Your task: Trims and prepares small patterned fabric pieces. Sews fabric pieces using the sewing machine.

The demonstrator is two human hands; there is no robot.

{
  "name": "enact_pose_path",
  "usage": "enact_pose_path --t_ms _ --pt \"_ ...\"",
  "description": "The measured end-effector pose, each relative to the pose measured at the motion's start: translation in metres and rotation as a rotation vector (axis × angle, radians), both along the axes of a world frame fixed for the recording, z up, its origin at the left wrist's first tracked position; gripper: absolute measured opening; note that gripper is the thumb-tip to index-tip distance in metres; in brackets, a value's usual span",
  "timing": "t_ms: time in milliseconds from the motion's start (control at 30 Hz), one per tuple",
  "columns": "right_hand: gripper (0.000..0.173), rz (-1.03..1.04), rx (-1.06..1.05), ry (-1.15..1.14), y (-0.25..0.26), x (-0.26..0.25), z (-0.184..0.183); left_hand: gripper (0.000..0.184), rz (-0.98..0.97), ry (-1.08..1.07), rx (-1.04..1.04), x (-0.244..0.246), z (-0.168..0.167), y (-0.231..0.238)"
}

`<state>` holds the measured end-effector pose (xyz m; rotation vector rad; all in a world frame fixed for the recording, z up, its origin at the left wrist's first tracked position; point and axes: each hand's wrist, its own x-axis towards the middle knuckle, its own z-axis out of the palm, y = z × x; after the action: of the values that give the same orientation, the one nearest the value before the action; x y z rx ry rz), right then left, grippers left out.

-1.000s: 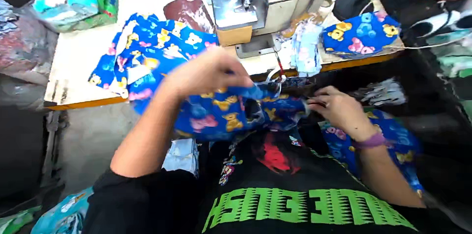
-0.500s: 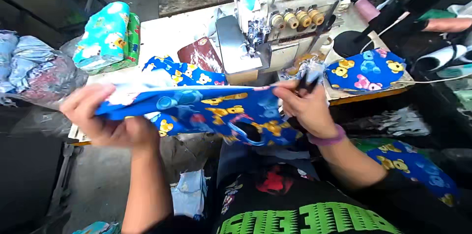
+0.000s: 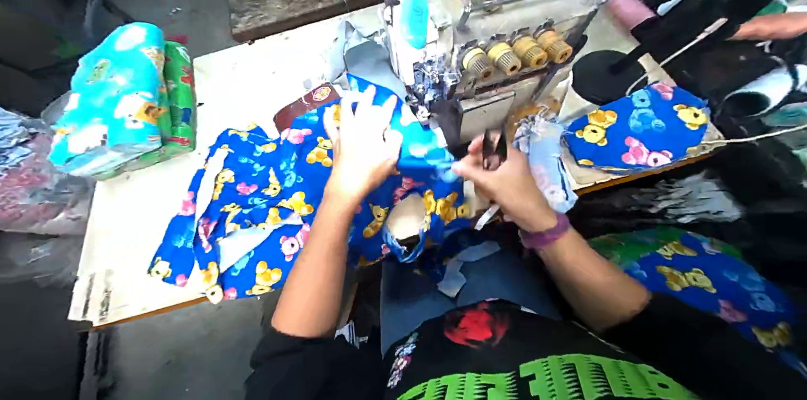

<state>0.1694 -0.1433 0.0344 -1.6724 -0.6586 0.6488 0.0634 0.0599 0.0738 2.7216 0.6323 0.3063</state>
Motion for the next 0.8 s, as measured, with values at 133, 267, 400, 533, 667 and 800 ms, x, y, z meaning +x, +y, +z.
enact_pose_path --t_ms 133,267,400,533,667,800 --pt "0.017 0.088 -0.020 -0.227 -0.009 0.020 0.001 0.056 0.048 0.196 -0.068 0.018 0.014 0.008" --pt "0.018 -0.100 0.070 -0.521 -0.066 0.042 -0.006 0.053 0.028 -0.058 0.084 0.004 -0.002 0.001" --pt "0.019 -0.269 -0.066 -0.853 -0.136 0.084 0.008 0.024 -0.195 -0.619 0.199 -0.004 0.002 -0.041" --pt "0.026 -0.022 -0.481 -1.004 -0.153 0.103 -0.024 0.019 -0.508 -0.658 0.045 0.029 -0.010 -0.101" --pt "0.013 -0.051 -0.318 -0.661 -0.152 0.137 -0.020 0.017 -0.672 -0.605 -0.090 0.070 -0.034 -0.146" --pt "0.017 -0.143 -0.210 -0.137 -0.156 0.159 -0.021 0.020 -0.740 -0.557 -0.083 0.113 -0.062 -0.184"
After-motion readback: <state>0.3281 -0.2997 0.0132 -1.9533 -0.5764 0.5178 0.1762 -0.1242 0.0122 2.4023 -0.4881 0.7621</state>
